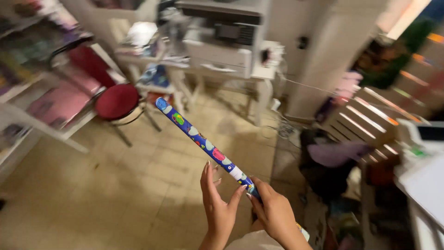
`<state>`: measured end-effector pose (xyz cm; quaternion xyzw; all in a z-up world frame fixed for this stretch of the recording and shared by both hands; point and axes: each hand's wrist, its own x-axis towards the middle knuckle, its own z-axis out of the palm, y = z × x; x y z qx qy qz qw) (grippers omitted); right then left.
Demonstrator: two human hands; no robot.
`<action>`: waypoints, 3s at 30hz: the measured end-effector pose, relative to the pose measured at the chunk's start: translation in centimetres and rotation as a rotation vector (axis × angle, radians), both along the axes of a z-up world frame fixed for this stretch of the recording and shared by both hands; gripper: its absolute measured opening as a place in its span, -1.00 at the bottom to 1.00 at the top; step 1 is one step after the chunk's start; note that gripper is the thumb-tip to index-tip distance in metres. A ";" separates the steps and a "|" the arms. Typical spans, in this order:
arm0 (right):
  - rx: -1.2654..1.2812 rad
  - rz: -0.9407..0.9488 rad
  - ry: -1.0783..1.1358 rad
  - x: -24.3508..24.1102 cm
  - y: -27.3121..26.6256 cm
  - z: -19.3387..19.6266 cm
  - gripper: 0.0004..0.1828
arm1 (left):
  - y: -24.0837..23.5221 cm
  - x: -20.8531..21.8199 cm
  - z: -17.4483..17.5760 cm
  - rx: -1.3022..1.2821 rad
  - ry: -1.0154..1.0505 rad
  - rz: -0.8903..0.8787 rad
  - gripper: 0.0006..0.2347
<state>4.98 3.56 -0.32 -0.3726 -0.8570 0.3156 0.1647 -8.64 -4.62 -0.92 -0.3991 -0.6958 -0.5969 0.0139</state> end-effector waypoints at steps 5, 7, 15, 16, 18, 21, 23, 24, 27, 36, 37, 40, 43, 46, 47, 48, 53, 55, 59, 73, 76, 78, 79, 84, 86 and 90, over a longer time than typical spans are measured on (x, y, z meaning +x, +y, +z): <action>-0.106 0.282 0.116 -6.5 3.0 -0.6 -0.48 | 0.1 -4.3 -1.3 -0.048 0.098 0.159 -0.39; -0.160 0.391 0.146 -8.9 4.2 0.0 -0.46 | 0.7 -5.4 -1.4 -0.084 0.141 0.245 -0.42; 0.075 0.726 0.117 -20.9 11.8 -1.0 -0.37 | 4.8 -14.3 1.2 -0.201 0.429 0.485 -0.59; 0.080 0.762 0.119 -22.4 12.9 -0.9 -0.37 | 5.1 -15.4 1.6 -0.203 0.427 0.522 -0.59; 0.371 0.817 0.263 -25.3 14.5 -0.7 -0.49 | 5.3 -17.4 2.5 -0.328 0.483 0.537 -0.64; 0.364 0.878 0.284 -29.2 15.0 0.2 -0.52 | 5.5 -19.9 1.5 -0.443 0.356 0.548 -0.59; 0.262 0.916 0.272 -31.3 14.5 0.0 -0.52 | 5.3 -21.4 1.6 -0.445 0.337 0.587 -0.60; 0.177 0.930 0.270 -32.8 14.3 -0.2 -0.52 | 5.1 -22.6 1.6 -0.432 0.338 0.611 -0.60; -0.098 1.106 0.420 -36.9 12.6 -0.5 -0.48 | 4.6 -25.8 0.8 -0.446 0.310 0.725 -0.60; -0.401 1.275 0.392 -54.0 6.2 -0.7 -0.28 | -1.4 -40.7 0.5 -0.216 0.124 0.663 -0.56; -0.404 1.279 0.395 -56.0 5.1 -0.6 -0.28 | -2.2 -42.5 1.0 -0.220 0.126 0.667 -0.56; -0.598 1.072 0.342 -62.3 2.0 -0.3 -0.32 | -4.7 -48.5 2.4 -0.135 -0.010 0.605 -0.56; -0.754 0.908 0.303 -68.0 -0.6 -0.7 -0.36 | -7.2 -54.5 2.9 -0.094 -0.003 0.572 -0.56; -0.870 0.950 0.458 -72.5 -2.1 -0.5 -0.53 | -8.4 -59.6 3.0 -0.138 0.021 0.583 -0.56; -0.871 0.914 0.484 -74.0 -2.4 -0.8 -0.55 | -8.6 -61.1 2.9 -0.137 0.018 0.567 -0.54; -0.867 0.879 0.521 -75.9 -2.7 -1.2 -0.57 | -8.9 -63.0 2.9 -0.134 0.025 0.549 -0.53; -0.904 0.834 0.587 -86.3 -4.5 -2.7 -0.50 | -10.7 -72.6 2.5 -0.162 -0.107 0.377 -0.48; -0.948 0.890 0.619 -90.7 -5.2 -3.1 -0.47 | -11.1 -77.0 2.1 -0.169 -0.125 0.366 -0.44; -0.846 0.923 0.601 -99.9 -5.7 -1.7 -0.35 | -11.4 -86.6 2.2 -0.109 -0.042 0.339 -0.41; -0.814 0.900 0.713 -129.2 -8.6 0.4 -0.56 | -13.4 -114.7 5.2 -0.171 -0.303 0.308 -0.39; -0.800 0.833 0.671 -135.5 -8.8 -1.1 -0.56 | -14.1 -121.7 3.5 -0.162 -0.324 0.298 -0.43; -0.649 0.851 0.728 -139.4 -8.8 -2.3 -0.60 | -14.6 -126.4 1.3 -0.217 -0.122 0.324 -0.47; -0.650 0.822 0.715 -140.2 -9.1 -2.1 -0.60 | -14.8 -127.6 1.4 -0.224 -0.141 0.300 -0.47; -0.676 0.721 0.736 -149.5 -9.8 -0.1 -0.57 | -15.7 -138.8 3.6 -0.259 0.034 0.164 -0.52; -0.649 0.668 0.744 -151.8 -9.4 0.3 -0.59 | -15.1 -142.5 3.1 -0.296 0.088 0.120 -0.53; -0.607 0.491 0.684 -156.3 -7.8 -0.3 -0.58 | -13.5 -148.3 3.5 -0.346 0.202 0.021 -0.54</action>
